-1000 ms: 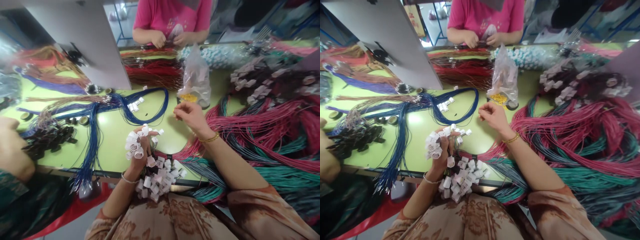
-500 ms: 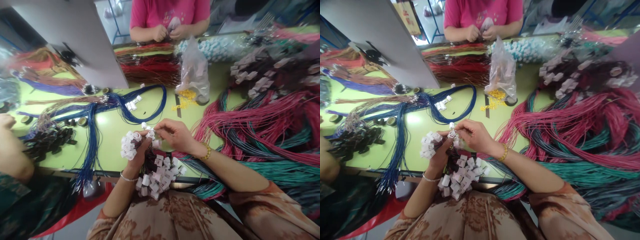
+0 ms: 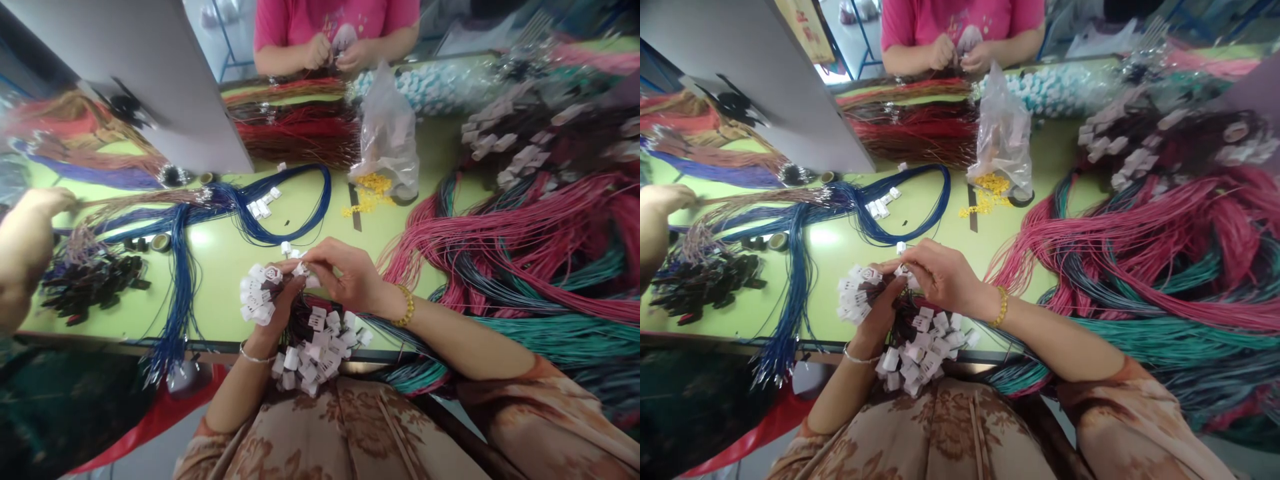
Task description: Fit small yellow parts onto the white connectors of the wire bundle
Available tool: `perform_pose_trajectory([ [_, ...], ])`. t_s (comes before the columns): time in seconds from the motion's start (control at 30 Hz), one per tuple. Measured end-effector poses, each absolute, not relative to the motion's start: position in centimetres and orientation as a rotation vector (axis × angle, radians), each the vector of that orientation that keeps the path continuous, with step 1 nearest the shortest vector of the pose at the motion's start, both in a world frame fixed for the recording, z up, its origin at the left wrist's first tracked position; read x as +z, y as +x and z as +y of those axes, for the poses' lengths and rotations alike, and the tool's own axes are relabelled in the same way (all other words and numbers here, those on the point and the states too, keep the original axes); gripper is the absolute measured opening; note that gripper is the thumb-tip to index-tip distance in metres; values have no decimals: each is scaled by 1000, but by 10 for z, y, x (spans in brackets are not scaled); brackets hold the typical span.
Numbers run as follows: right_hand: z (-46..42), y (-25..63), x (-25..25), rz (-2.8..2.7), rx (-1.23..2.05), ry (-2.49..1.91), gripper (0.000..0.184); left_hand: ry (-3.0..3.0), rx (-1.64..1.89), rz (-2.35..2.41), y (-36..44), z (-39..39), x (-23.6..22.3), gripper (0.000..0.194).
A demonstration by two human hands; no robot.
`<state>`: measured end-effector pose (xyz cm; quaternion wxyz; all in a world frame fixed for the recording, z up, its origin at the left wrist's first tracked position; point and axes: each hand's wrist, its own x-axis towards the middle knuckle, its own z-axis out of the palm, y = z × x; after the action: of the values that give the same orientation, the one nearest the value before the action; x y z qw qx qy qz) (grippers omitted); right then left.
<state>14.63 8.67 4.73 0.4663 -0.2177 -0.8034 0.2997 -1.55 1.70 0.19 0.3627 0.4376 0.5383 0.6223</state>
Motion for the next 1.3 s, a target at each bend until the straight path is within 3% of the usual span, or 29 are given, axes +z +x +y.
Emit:
perform_pose_trajectory([
  [0.23, 84, 149, 50, -2035, 686, -620, 7, 1224, 1573, 1467, -14, 16, 5, 12],
  [0.5, 82, 149, 44, -1935, 931, -779, 10, 1279, 1554, 1566, -12, 15, 3, 13],
  [0.73, 81, 147, 43, -2185, 689, -725, 13, 1067, 1524, 1491, -11, 16, 8, 11],
  [0.97, 88, 154, 52, -2128, 800, -588, 13, 1003, 1533, 1371, -13, 20, 9, 12],
  [1.17, 91, 155, 49, -1928, 1136, -562, 23, 791, 1571, 1285, -9, 20, 15, 17],
  [1.3, 88, 155, 53, -1975, 1066, -540, 20, 750, 1584, 1241, -8, 21, 14, 20],
])
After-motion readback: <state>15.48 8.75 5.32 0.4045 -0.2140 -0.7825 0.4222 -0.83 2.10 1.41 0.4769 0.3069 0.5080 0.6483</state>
